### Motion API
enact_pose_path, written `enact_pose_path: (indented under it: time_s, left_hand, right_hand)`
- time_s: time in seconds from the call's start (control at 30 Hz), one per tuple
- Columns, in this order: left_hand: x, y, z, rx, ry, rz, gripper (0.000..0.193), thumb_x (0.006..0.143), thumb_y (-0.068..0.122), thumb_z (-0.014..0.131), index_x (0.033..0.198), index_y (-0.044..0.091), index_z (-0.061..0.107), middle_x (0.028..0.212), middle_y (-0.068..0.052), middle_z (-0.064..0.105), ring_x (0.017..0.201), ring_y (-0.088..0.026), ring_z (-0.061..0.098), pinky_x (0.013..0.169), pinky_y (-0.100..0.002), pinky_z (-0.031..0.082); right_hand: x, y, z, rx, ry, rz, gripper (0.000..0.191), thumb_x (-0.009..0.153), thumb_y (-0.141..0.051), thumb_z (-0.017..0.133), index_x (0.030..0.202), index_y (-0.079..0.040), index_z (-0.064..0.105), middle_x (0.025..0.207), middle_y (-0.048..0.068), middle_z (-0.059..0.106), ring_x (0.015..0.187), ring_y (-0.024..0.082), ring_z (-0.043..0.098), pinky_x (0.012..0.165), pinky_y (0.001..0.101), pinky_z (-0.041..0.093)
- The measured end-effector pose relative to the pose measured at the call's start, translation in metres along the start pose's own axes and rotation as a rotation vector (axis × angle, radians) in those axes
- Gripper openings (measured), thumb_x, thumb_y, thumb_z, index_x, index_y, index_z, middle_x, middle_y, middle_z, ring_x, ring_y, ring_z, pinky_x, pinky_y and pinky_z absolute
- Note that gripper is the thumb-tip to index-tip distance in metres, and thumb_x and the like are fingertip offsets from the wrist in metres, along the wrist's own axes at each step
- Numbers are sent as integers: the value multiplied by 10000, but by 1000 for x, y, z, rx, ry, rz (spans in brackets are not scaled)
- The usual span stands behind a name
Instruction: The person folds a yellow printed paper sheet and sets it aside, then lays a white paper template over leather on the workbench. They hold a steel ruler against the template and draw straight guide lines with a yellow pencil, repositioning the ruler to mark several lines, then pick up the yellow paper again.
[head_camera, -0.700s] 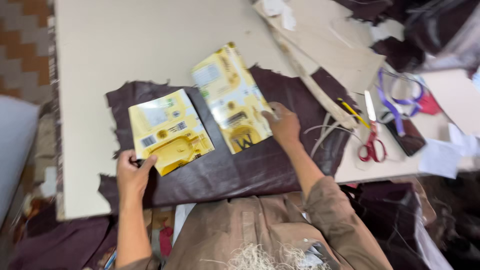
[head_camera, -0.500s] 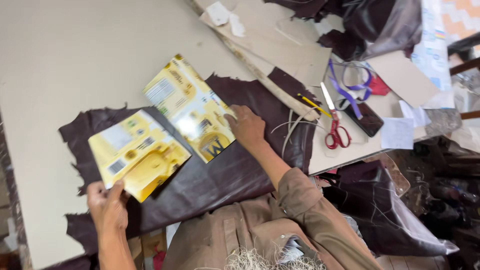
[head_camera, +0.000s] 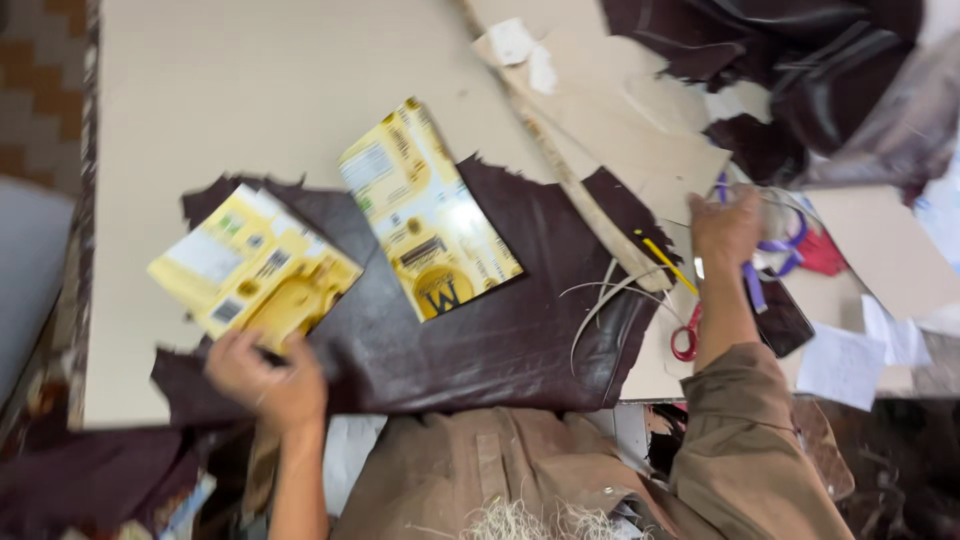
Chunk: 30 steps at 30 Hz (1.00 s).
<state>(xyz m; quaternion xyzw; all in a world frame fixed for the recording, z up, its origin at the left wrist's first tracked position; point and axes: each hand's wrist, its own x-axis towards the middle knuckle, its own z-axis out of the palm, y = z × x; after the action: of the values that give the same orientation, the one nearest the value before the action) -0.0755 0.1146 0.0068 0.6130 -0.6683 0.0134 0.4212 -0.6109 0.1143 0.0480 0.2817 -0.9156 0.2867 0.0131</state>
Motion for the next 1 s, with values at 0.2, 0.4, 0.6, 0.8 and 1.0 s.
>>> enact_pose_path:
  time_s: [0.2,0.4,0.6,0.8,1.0]
  left_hand:
    - [42,105,48,-363,-321,185,546,787,165,827,1254,39,573,1386,-227,542,1298,-426,512,1106,-517,430]
    - [125,221,113,-759,-141,587,951,783,386,907,1498,83,360,1495,-192,451,1387,-391,476,1165,-482,425]
    - [162,231,96,-908,-250,165,136,1021,153,744,1123,77,694,976,-96,792,771,-167,751,717,-303,608]
    - [187,216,125,-1379,-225,-52,238,1046,168,725,1142,-19,613,963,-22,718,798,-56,645,713,-249,548]
    - [161,182,179,-660,-42,-101,581,982,221,768,1348,-127,482,1252,-303,562,1118,-327,508,982,-422,432]
  right_hand:
    - [-1,-45,-33,1004,-172,-22,427,876,65,658,1256,-3,475,895,140,686,645,134,615,515,230,454]
    - [-87,-114,-111,1130,-377,-545,426,1025,94,648,1340,9,375,939,119,558,637,149,503,597,254,378]
    - [-58,-101,-103,712,-123,-912,853,995,-352,850,1495,-22,242,1356,135,420,1207,284,494,957,315,464]
    - [-88,-64,-16,1059,-1091,-266,743,854,-66,797,1476,87,421,1322,125,648,1217,205,637,1036,348,538]
    - [-89,-66,25,1038,-879,-209,528,912,41,684,1379,86,440,1159,115,720,1041,173,718,927,313,580]
